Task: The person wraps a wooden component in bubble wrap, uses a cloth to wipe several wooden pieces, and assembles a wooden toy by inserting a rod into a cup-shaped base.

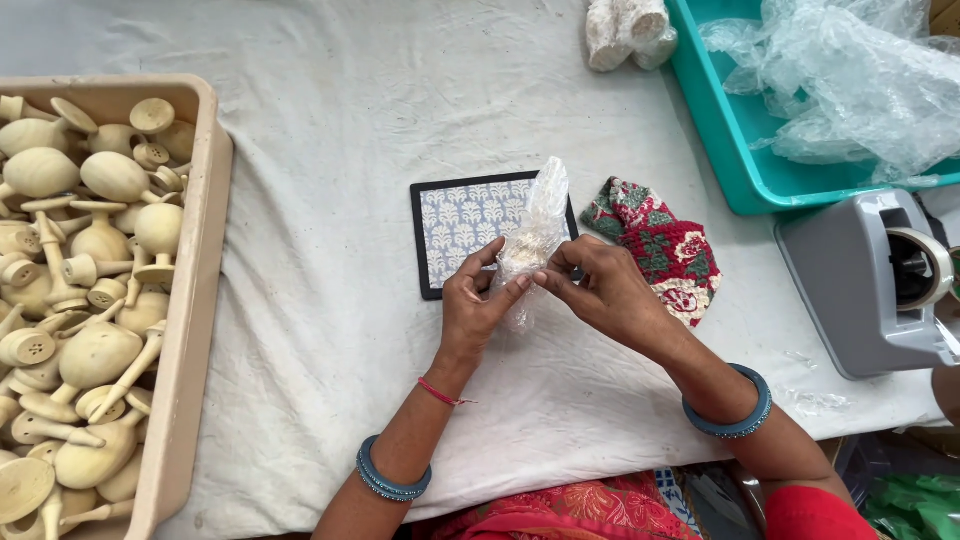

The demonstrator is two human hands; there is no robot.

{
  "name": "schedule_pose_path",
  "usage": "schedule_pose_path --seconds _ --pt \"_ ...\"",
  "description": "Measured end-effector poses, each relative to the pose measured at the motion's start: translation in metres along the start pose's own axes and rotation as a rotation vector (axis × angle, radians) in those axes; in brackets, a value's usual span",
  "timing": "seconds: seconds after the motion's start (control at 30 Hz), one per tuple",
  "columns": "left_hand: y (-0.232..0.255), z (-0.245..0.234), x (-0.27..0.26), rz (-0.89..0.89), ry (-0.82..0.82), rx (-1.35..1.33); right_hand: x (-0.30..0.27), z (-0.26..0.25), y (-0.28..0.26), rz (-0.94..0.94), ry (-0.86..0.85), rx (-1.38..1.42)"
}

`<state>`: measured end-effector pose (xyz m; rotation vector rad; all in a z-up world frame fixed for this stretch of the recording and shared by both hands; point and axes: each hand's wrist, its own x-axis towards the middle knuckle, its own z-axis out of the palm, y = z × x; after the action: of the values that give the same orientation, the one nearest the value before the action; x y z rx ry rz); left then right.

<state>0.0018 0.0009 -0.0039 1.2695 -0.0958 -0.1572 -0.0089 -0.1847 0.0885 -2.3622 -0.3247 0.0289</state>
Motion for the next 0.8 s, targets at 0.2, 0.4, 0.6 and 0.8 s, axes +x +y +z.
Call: schedule_pose_path --seconds 0.2,0.4,0.6,0.8 --pt "-0.003 0.001 0.0 0.011 -0.034 -0.019 -0.002 0.007 0.014 -0.002 0.042 -0.028" --pt "-0.004 0.003 -0.001 -0.001 -0.056 -0.052 -0.009 0.015 0.02 0.039 0.09 -0.012" --pt "-0.003 0.001 -0.002 -0.007 -0.076 -0.103 -0.01 0.017 0.029 0.044 0.121 0.071" --pt "-0.005 0.003 -0.003 0.042 -0.185 -0.066 -0.009 0.023 0.04 0.029 0.108 0.127"
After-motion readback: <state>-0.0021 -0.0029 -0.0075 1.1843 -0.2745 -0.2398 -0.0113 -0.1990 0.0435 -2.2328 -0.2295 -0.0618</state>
